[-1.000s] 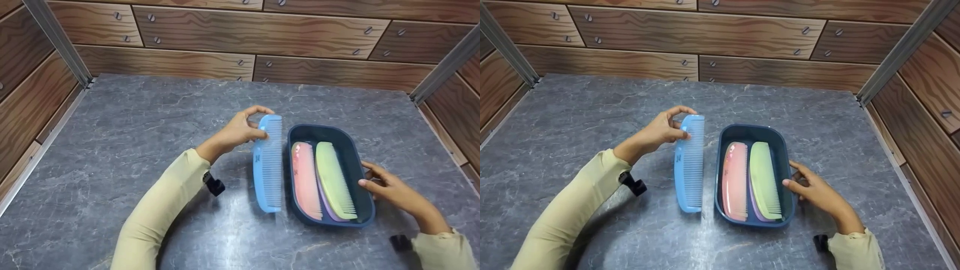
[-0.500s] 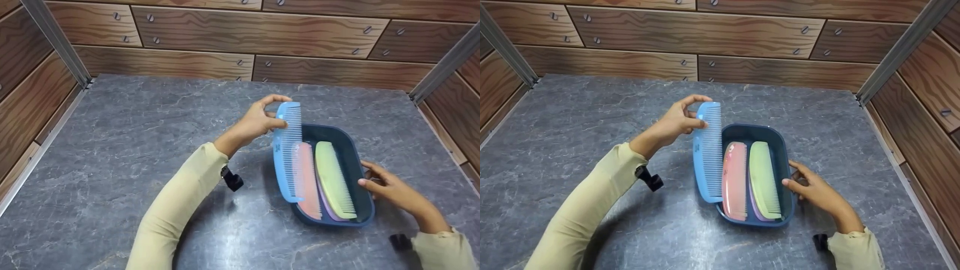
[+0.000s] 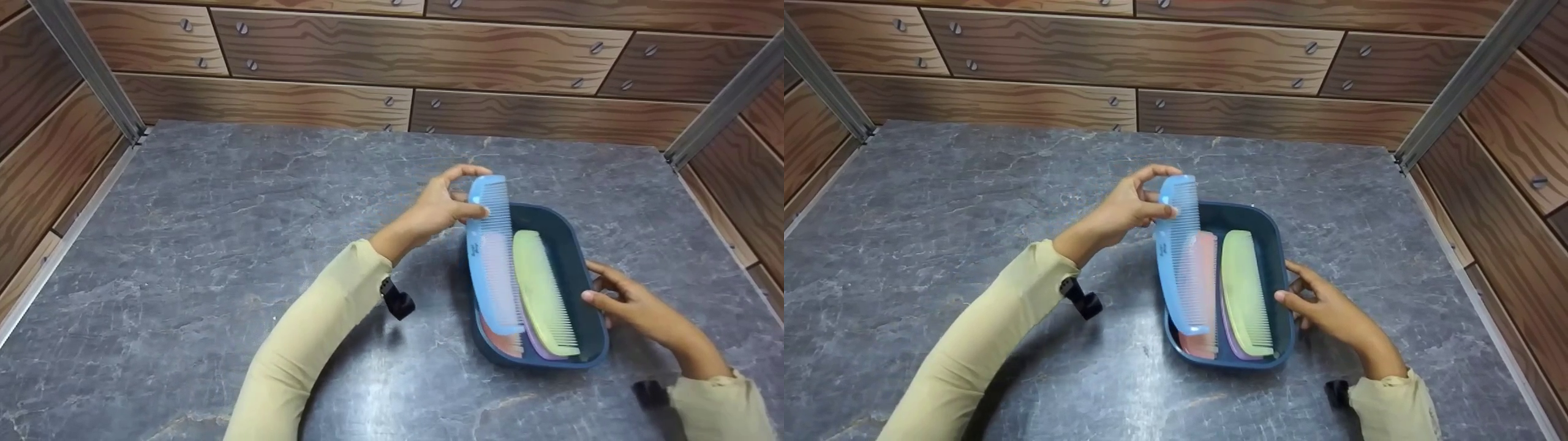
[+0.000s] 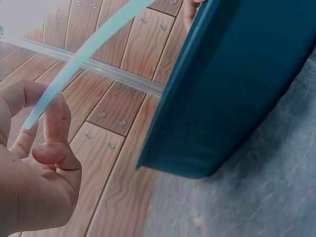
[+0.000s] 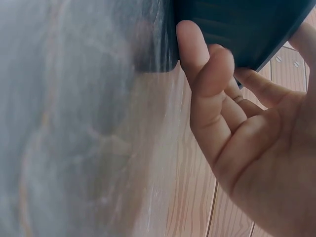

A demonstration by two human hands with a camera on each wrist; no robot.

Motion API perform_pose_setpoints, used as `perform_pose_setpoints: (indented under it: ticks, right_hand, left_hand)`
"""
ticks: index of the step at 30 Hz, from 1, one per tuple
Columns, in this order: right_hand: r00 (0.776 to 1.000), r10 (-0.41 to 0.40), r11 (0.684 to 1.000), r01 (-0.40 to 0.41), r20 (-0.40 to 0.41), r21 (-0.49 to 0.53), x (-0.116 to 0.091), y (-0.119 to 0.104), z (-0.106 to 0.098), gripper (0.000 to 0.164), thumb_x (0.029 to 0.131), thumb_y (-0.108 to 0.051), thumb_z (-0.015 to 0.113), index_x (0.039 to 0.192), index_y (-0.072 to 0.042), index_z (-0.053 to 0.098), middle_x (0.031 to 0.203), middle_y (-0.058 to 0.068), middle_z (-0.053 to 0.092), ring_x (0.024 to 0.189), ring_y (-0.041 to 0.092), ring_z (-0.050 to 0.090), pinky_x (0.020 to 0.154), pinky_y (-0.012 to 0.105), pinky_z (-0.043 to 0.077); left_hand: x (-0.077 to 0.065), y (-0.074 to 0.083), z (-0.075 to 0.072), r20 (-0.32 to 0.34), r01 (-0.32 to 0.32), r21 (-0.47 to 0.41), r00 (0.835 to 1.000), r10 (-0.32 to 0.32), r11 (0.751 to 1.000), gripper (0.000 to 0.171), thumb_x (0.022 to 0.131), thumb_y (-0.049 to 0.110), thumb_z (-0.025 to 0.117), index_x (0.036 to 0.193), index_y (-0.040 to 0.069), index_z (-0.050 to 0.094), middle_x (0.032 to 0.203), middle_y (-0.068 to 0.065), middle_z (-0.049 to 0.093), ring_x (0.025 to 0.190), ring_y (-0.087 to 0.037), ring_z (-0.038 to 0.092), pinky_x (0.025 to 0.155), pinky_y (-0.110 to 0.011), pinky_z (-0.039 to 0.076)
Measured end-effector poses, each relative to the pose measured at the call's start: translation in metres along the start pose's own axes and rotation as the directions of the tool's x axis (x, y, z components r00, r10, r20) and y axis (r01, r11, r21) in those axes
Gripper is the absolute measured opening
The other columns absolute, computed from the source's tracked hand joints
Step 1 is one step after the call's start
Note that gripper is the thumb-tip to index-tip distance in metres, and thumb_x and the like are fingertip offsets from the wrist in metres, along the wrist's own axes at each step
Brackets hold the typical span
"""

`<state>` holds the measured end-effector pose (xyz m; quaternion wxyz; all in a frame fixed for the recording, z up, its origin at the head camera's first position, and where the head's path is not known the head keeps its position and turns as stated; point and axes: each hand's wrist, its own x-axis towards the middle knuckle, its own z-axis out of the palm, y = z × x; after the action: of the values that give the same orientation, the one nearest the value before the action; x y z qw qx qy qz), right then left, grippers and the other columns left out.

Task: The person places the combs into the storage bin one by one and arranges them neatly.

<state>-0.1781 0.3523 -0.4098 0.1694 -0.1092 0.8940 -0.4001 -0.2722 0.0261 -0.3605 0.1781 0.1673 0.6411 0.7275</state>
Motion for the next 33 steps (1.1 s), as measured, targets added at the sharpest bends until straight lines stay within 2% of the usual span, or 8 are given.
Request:
perform_pose_setpoints:
  ticks: [7,16,19,22,24,26,31,33]
  right_hand:
    - [1.0,-0.006,1.0,0.006,0.01,0.018,0.001,0.0,-0.001,0.063,0.096,-0.022,0.047,0.145,0.001,0.015,0.103,0.016,0.046,0.068,0.011,0.057,0.057,0.034,0.053]
    - [1.0,-0.005,1.0,0.005,-0.014,-0.008,0.0,0.003,-0.001,0.061,0.096,-0.02,0.048,0.145,0.002,0.018,0.107,0.017,0.046,0.073,0.006,0.056,0.059,0.03,0.052]
    - [1.0,-0.01,1.0,0.01,-0.024,-0.02,0.0,0.002,0.0,0.061,0.096,-0.021,0.049,0.145,0.0,0.019,0.116,0.017,0.045,0.082,0.0,0.056,0.063,0.028,0.052]
    - [1.0,-0.012,0.999,0.011,-0.026,-0.031,0.0,0.001,0.0,0.062,0.096,-0.022,0.049,0.145,-0.001,0.019,0.127,0.022,0.044,0.089,-0.007,0.054,0.067,0.025,0.051]
    - [1.0,-0.008,0.999,0.007,-0.022,-0.038,-0.001,0.0,0.0,0.062,0.095,-0.024,0.049,0.145,-0.002,0.019,0.134,0.027,0.039,0.091,-0.01,0.052,0.069,0.024,0.05]
    - [1.0,0.0,0.999,-0.001,-0.02,-0.047,-0.001,0.001,-0.001,0.063,0.095,-0.025,0.05,0.146,-0.002,0.019,0.136,0.03,0.036,0.092,-0.011,0.051,0.07,0.023,0.05]
    - [1.0,0.002,0.998,-0.003,-0.026,-0.06,0.0,0.001,-0.001,0.063,0.095,-0.025,0.05,0.145,-0.001,0.02,0.135,0.03,0.036,0.091,-0.012,0.05,0.07,0.023,0.05]
    - [1.0,-0.005,0.998,0.004,-0.03,-0.057,0.0,0.001,0.0,0.062,0.095,-0.024,0.05,0.145,-0.001,0.02,0.135,0.03,0.037,0.091,-0.011,0.051,0.07,0.023,0.05]
  left_hand:
    - [0.004,-0.013,0.011,0.081,0.057,-0.019,0.995,-0.055,0.998,0.051,0.077,-0.007,0.066,0.12,0.018,0.053,0.1,-0.016,0.067,0.079,-0.017,0.065,0.063,-0.028,0.052]
    - [0.005,-0.024,0.018,0.168,0.092,0.053,0.981,-0.099,0.994,0.053,0.081,-0.006,0.063,0.127,0.016,0.048,0.095,-0.017,0.068,0.072,-0.015,0.063,0.055,-0.03,0.048]
    - [0.005,-0.026,0.02,0.163,0.066,0.116,0.983,-0.084,0.991,0.053,0.081,-0.005,0.064,0.127,0.015,0.048,0.093,-0.017,0.066,0.072,-0.012,0.059,0.056,-0.029,0.045]
    - [0.007,-0.027,0.022,0.126,0.038,0.238,0.99,-0.069,0.97,0.053,0.08,-0.002,0.066,0.127,0.015,0.049,0.088,-0.011,0.062,0.072,-0.01,0.057,0.064,-0.033,0.05]
    - [0.008,-0.027,0.023,0.091,0.035,0.342,0.993,-0.07,0.939,0.054,0.079,0.001,0.069,0.127,0.016,0.05,0.085,-0.005,0.058,0.07,-0.01,0.055,0.068,-0.036,0.053]
    - [0.008,-0.025,0.023,0.059,0.037,0.454,0.996,-0.072,0.89,0.054,0.078,0.005,0.071,0.127,0.017,0.051,0.088,-0.003,0.058,0.07,-0.01,0.055,0.068,-0.035,0.054]
    - [0.009,-0.023,0.022,0.014,0.016,0.695,0.999,-0.036,0.719,0.056,0.075,0.019,0.075,0.127,0.02,0.054,0.095,0.002,0.063,0.075,-0.008,0.056,0.063,-0.02,0.047]
    - [0.009,-0.023,0.021,0.009,0.011,0.742,1.0,-0.027,0.67,0.056,0.075,0.022,0.075,0.127,0.021,0.055,0.1,0.004,0.064,0.083,-0.008,0.055,0.068,-0.02,0.045]
